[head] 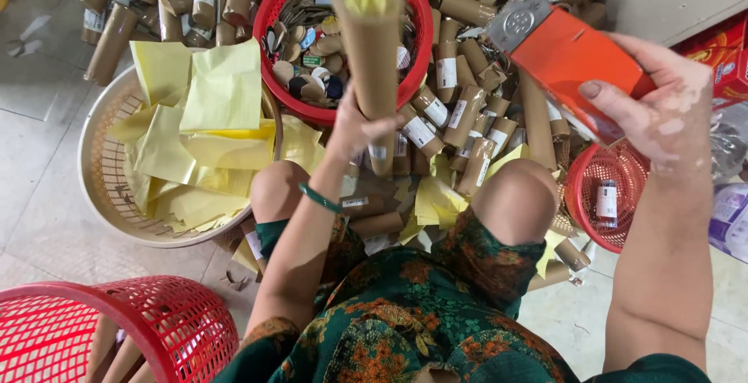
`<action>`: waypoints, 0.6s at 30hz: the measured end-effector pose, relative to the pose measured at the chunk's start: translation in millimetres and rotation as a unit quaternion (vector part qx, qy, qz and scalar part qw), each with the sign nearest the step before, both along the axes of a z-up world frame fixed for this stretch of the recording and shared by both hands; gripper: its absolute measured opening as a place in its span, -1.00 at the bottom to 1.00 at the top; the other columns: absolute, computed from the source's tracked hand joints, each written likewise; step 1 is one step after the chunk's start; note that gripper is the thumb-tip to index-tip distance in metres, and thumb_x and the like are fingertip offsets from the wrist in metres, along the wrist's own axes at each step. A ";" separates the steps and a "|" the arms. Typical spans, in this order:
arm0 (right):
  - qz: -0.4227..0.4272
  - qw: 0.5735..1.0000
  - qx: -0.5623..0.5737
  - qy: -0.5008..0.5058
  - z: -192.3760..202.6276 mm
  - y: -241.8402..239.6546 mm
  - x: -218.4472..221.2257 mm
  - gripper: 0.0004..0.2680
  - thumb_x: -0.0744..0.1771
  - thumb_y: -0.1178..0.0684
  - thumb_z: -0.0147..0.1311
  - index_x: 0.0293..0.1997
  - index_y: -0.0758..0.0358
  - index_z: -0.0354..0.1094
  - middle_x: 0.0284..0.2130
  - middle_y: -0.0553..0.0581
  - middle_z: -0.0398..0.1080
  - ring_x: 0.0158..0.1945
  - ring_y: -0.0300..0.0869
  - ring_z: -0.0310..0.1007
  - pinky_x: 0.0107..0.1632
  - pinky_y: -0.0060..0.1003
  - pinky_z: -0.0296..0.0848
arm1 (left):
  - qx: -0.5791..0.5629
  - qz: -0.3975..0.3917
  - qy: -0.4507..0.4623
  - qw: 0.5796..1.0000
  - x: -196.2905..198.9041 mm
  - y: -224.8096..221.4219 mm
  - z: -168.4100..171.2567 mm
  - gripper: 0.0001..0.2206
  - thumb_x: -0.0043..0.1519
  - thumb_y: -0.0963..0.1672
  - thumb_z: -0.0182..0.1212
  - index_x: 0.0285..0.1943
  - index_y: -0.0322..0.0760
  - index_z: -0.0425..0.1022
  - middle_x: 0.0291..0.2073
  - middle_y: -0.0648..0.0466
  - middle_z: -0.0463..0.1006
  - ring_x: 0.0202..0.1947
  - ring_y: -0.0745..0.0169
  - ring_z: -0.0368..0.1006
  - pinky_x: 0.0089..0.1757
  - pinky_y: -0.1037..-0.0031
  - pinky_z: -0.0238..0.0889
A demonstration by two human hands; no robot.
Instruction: Sealing the ends of cardboard tubes using cardboard discs and a tape dispenser.
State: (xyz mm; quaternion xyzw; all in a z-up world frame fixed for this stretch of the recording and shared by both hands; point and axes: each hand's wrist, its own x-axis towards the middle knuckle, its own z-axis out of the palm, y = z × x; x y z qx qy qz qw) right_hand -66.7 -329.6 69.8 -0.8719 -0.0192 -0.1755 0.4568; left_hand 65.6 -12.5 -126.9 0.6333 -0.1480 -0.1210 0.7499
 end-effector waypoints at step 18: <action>0.016 0.999 -0.009 0.043 -21.1 6.9 43.2 -0.66 0.28 0.24 0.25 0.18 0.48 0.39 -0.10 0.19 0.51 -0.09 -0.30 0.50 0.01 -0.42 0.49 | 0.042 -0.357 -0.095 0.928 -5.0 22.9 37.8 -0.03 -0.06 -0.06 0.65 0.54 -0.41 0.15 0.39 -0.13 0.35 0.42 0.10 0.22 0.39 0.29 0.09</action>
